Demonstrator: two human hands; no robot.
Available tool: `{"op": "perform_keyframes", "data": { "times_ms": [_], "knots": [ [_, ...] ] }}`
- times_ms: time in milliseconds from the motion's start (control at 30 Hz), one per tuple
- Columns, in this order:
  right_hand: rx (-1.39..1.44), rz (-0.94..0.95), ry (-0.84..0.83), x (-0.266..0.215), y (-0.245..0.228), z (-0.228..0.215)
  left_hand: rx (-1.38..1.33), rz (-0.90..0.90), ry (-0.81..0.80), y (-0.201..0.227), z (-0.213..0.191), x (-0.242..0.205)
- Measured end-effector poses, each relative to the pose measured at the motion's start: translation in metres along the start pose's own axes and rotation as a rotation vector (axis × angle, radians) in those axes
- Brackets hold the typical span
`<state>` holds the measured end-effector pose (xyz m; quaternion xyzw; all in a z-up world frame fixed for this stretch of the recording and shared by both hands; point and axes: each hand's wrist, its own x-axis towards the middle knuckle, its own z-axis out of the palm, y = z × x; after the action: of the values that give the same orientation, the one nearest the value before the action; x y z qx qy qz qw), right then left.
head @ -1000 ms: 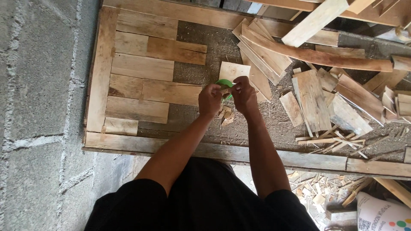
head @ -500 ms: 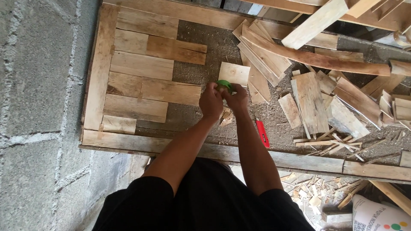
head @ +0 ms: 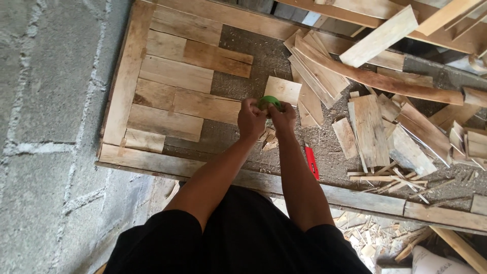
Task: Applying adhesive to small wooden blocks and arranging them onto a wooden panel.
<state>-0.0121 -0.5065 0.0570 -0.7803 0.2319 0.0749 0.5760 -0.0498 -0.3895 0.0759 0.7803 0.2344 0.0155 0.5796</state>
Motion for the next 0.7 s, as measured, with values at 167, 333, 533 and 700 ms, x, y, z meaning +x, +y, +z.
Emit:
{"op": "perform_keyframes", "data": {
  "times_ms": [167, 333, 533, 700],
  "knots": [
    [0.101, -0.027, -0.049, 0.002, 0.005, -0.002, -0.163, 0.03, 0.016, -0.018, -0.018, -0.002],
    [-0.305, -0.327, 0.148, -0.035, -0.028, -0.007, -0.247, 0.093, 0.046, -0.022, -0.039, -0.009],
    [-0.415, -0.924, -0.114, -0.076, -0.064, 0.01, -0.489, 0.142, 0.067, -0.022, -0.065, -0.021],
    [-0.18, -0.691, -0.395, -0.075, -0.062, 0.05, -0.498, 0.131, 0.183, -0.021, -0.106, -0.023]
  ]
}}
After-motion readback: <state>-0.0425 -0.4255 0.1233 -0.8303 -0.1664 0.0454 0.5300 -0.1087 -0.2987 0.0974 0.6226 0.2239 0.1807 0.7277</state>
